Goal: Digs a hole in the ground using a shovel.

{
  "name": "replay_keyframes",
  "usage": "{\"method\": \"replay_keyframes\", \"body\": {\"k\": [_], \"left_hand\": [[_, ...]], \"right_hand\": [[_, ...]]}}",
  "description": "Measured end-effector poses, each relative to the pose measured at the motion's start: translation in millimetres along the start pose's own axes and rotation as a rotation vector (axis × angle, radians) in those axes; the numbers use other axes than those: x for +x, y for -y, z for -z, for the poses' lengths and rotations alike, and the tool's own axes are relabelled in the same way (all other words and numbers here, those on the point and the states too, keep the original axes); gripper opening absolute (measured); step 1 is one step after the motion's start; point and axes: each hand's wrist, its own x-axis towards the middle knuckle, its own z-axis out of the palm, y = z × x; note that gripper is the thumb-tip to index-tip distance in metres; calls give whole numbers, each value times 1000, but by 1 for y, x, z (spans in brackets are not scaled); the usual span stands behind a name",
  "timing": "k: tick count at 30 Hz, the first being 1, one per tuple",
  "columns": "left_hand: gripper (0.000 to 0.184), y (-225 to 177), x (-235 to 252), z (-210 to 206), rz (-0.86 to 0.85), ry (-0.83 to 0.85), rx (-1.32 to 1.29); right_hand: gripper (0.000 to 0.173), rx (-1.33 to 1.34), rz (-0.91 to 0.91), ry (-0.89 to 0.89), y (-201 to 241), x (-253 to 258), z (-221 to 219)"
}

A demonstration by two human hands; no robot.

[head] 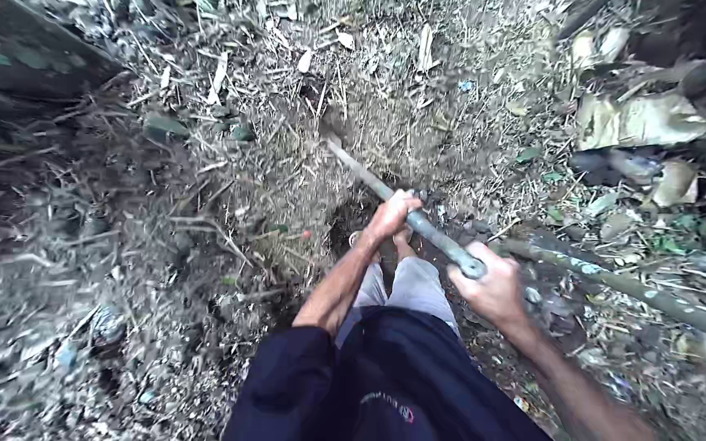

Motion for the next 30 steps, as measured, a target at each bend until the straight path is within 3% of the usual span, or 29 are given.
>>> {"method": "replay_keyframes", "body": {"k": [4, 8, 10, 12, 15, 17, 20, 23, 27, 30], "left_hand": [[33, 4, -14, 17, 24, 21, 3], [25, -60, -19, 23, 15, 9, -29], [23, -74, -25, 20, 8, -4, -91], [22, -46, -23, 10, -8, -43, -128], [19, -3, -24, 6, 4, 30, -52], [22, -6, -41, -7, 73, 62, -56], [19, -29, -41, -13, 84, 2, -70], [20, -82, -57, -19, -11, 39, -60], [29, -170, -83, -16, -94, 65, -76], [26, -179, -102, -28, -137, 19, -93]], "right_hand": [[25, 58, 58, -25, 15, -7, -11], [30, -111, 134, -53, 43, -25, 62], [29, -143, 147, -20, 55, -30, 78], [27, -169, 192, -62, 47, -22, 46], [24, -74, 118, -89, 25, -26, -6], [25, -58, 77, -57, 19, -48, -14], [25, -47, 125, -105, 16, -55, 3], [28, -72, 139, -112, 29, -90, 58], [30, -128, 61, 48, 58, -143, 142], [30, -113, 74, 143, 68, -159, 150]]}}
